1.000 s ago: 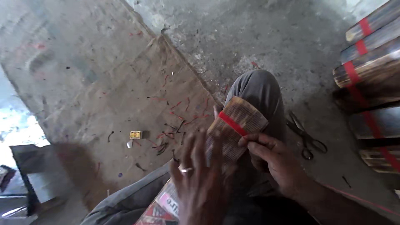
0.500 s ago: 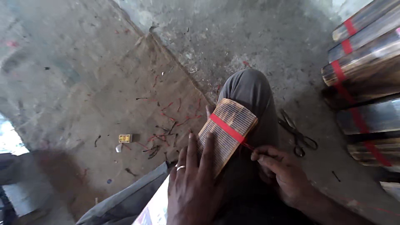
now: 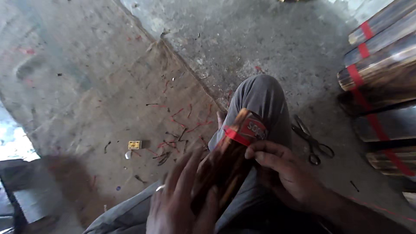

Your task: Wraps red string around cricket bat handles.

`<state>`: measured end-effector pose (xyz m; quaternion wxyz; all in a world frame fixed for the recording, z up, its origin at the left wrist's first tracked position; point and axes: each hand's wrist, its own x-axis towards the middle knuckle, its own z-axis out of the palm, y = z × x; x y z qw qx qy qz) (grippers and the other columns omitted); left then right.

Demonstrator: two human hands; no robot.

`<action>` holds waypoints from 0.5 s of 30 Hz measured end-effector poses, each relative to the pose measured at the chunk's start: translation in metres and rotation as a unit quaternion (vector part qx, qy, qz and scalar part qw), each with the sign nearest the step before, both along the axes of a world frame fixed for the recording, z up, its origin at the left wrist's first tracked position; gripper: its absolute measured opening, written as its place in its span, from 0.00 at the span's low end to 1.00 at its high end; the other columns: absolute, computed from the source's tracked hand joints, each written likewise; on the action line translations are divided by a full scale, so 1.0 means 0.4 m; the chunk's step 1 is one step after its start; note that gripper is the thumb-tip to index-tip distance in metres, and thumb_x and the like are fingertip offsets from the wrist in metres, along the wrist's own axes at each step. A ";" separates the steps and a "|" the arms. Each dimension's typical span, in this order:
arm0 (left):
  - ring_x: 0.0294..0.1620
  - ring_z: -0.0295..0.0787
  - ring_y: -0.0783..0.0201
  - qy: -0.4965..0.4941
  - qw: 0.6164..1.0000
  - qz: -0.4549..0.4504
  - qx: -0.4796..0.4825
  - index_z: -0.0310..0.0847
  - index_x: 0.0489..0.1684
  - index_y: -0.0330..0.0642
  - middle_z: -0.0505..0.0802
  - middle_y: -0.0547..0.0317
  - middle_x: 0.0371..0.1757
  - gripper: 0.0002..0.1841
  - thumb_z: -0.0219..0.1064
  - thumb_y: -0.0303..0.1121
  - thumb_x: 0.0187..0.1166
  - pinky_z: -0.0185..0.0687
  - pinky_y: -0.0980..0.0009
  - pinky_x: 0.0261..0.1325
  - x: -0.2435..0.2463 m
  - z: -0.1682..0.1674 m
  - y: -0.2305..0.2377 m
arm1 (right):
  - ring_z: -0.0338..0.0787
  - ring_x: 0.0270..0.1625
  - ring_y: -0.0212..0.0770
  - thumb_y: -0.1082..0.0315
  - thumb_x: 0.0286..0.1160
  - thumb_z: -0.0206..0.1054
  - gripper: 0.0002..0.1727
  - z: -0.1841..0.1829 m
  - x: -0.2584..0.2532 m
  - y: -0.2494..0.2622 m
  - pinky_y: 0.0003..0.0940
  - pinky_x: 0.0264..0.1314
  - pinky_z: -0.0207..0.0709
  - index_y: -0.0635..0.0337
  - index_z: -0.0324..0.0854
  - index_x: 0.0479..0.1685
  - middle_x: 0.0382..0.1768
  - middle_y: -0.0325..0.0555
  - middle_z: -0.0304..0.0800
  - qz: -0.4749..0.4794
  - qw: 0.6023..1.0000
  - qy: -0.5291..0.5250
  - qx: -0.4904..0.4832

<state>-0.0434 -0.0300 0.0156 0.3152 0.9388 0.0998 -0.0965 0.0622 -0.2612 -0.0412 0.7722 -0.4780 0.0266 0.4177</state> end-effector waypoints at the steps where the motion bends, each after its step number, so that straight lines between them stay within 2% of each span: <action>1: 0.80 0.74 0.41 -0.046 0.994 -0.001 0.100 0.67 0.88 0.52 0.76 0.45 0.84 0.40 0.70 0.56 0.74 0.71 0.33 0.71 -0.006 -0.003 -0.046 | 0.69 0.20 0.28 0.62 0.87 0.60 0.12 0.001 0.004 0.005 0.21 0.21 0.65 0.52 0.88 0.56 0.24 0.40 0.74 0.002 1.000 0.009 -0.009; 2: 0.81 0.72 0.36 -0.069 0.980 -0.008 0.187 0.69 0.87 0.50 0.74 0.42 0.85 0.44 0.71 0.63 0.70 0.66 0.29 0.70 -0.010 -0.016 -0.095 | 0.70 0.20 0.28 0.62 0.87 0.60 0.12 0.002 0.007 0.010 0.20 0.22 0.67 0.52 0.88 0.56 0.24 0.40 0.74 0.005 1.000 0.015 -0.020; 3: 0.84 0.69 0.36 -0.070 0.962 -0.016 0.263 0.69 0.88 0.53 0.73 0.46 0.87 0.48 0.69 0.70 0.66 0.63 0.27 0.71 -0.011 -0.042 -0.138 | 0.70 0.20 0.28 0.61 0.86 0.61 0.12 0.001 0.009 0.015 0.20 0.22 0.66 0.51 0.88 0.56 0.24 0.40 0.74 0.003 0.999 0.019 -0.031; 4: 0.86 0.65 0.39 -0.064 0.945 -0.019 0.319 0.66 0.89 0.56 0.69 0.51 0.91 0.49 0.66 0.72 0.65 0.62 0.30 0.70 -0.011 -0.079 -0.166 | 0.69 0.20 0.28 0.61 0.85 0.62 0.12 0.000 0.007 0.016 0.20 0.21 0.65 0.50 0.89 0.55 0.23 0.39 0.72 0.000 0.998 0.027 -0.048; 6: 0.89 0.61 0.46 -0.065 0.922 -0.012 0.382 0.60 0.93 0.60 0.63 0.60 0.94 0.45 0.64 0.65 0.71 0.64 0.38 0.71 -0.005 -0.138 -0.174 | 0.67 0.18 0.27 0.59 0.84 0.63 0.11 -0.007 -0.002 0.003 0.19 0.19 0.63 0.47 0.89 0.54 0.21 0.37 0.69 -0.002 0.995 0.045 -0.084; 9: 0.88 0.65 0.51 -0.085 0.920 -0.011 0.382 0.60 0.93 0.58 0.66 0.60 0.92 0.43 0.65 0.60 0.74 0.69 0.47 0.76 0.009 -0.152 -0.160 | 0.66 0.17 0.26 0.62 0.83 0.63 0.10 -0.034 -0.033 -0.048 0.19 0.18 0.62 0.48 0.90 0.52 0.21 0.36 0.71 -0.021 0.993 0.033 -0.114; 11: 0.89 0.64 0.51 -0.080 0.922 -0.014 0.378 0.58 0.93 0.56 0.66 0.59 0.92 0.44 0.65 0.60 0.74 0.69 0.48 0.77 0.014 -0.146 -0.160 | 0.67 0.17 0.26 0.64 0.83 0.63 0.10 -0.050 -0.057 -0.079 0.20 0.18 0.63 0.50 0.91 0.50 0.21 0.36 0.72 -0.031 0.994 0.028 -0.101; 13: 0.88 0.65 0.49 -0.075 0.922 -0.019 0.380 0.57 0.94 0.56 0.65 0.56 0.92 0.46 0.66 0.62 0.72 0.71 0.48 0.75 0.020 -0.142 -0.166 | 0.67 0.18 0.26 0.63 0.83 0.63 0.11 -0.070 -0.078 -0.098 0.20 0.19 0.63 0.52 0.91 0.51 0.21 0.36 0.73 -0.049 0.995 0.039 -0.082; 15: 0.88 0.64 0.45 -0.059 0.923 -0.029 0.379 0.55 0.94 0.68 0.62 0.52 0.93 0.44 0.65 0.64 0.73 0.71 0.45 0.74 0.027 -0.138 -0.173 | 0.69 0.19 0.27 0.63 0.84 0.63 0.11 -0.088 -0.095 -0.107 0.21 0.20 0.65 0.53 0.89 0.53 0.24 0.38 0.75 -0.067 0.994 0.061 -0.065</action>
